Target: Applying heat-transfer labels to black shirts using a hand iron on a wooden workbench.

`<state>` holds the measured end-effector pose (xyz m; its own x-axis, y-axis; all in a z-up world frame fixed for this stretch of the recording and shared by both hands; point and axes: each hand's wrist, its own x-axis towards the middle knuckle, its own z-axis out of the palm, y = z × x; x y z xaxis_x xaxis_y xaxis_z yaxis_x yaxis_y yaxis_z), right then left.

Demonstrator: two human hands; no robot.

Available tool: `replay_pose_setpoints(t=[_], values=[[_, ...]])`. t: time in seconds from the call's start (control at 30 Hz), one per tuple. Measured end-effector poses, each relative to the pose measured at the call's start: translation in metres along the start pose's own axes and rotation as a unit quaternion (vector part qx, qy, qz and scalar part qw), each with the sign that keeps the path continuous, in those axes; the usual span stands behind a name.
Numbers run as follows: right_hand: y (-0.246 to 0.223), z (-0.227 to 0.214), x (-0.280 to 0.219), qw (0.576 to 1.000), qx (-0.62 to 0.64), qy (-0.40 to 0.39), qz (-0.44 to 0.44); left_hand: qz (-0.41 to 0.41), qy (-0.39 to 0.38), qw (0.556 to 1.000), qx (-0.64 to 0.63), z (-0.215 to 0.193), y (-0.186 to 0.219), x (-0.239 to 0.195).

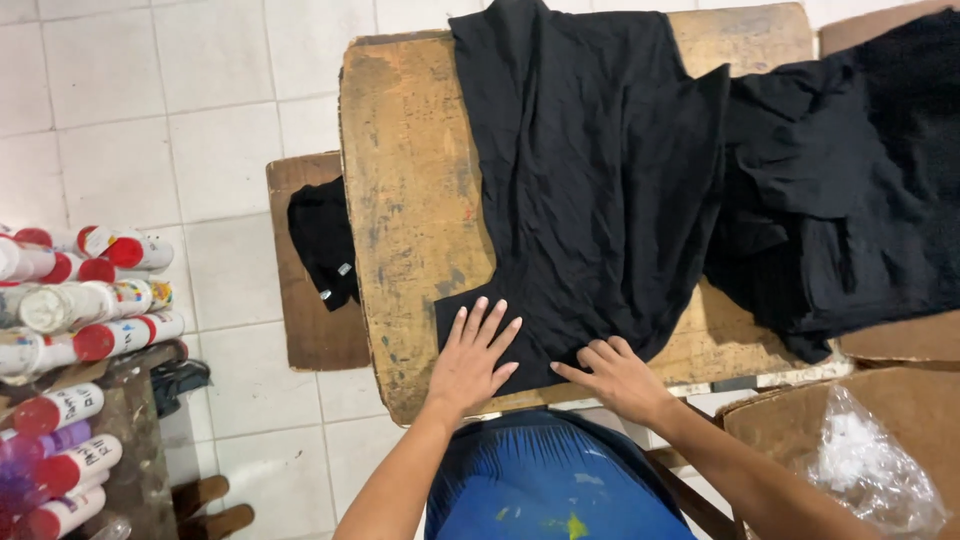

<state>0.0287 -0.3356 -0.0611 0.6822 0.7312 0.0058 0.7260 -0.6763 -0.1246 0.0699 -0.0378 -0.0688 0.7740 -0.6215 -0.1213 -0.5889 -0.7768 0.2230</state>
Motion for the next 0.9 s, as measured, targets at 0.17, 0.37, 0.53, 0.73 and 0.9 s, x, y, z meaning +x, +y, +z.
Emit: replay_pose_setpoints(t=[0.17,0.37,0.53,0.73,0.9], values=[[0.004,-0.02,-0.007,0.999,-0.019,-0.015,-0.04,0.03,0.033,0.999,0.028,0.008,-0.005,-0.005],[-0.007,-0.019,-0.006,0.996,-0.05,-0.074,0.002,0.022,0.043,0.998,0.047,0.006,-0.002,-0.008],[-0.019,-0.023,-0.012,0.995,-0.05,-0.063,0.054,0.01,0.053,0.997,0.055,0.008,-0.002,-0.013],[-0.052,-0.019,0.01,0.997,0.009,-0.003,0.075,-0.034,0.018,0.998,0.05,-0.005,0.005,-0.017],[-0.04,-0.021,0.003,0.998,-0.018,0.011,0.051,-0.028,-0.012,0.998,0.059,-0.008,-0.003,-0.024]])
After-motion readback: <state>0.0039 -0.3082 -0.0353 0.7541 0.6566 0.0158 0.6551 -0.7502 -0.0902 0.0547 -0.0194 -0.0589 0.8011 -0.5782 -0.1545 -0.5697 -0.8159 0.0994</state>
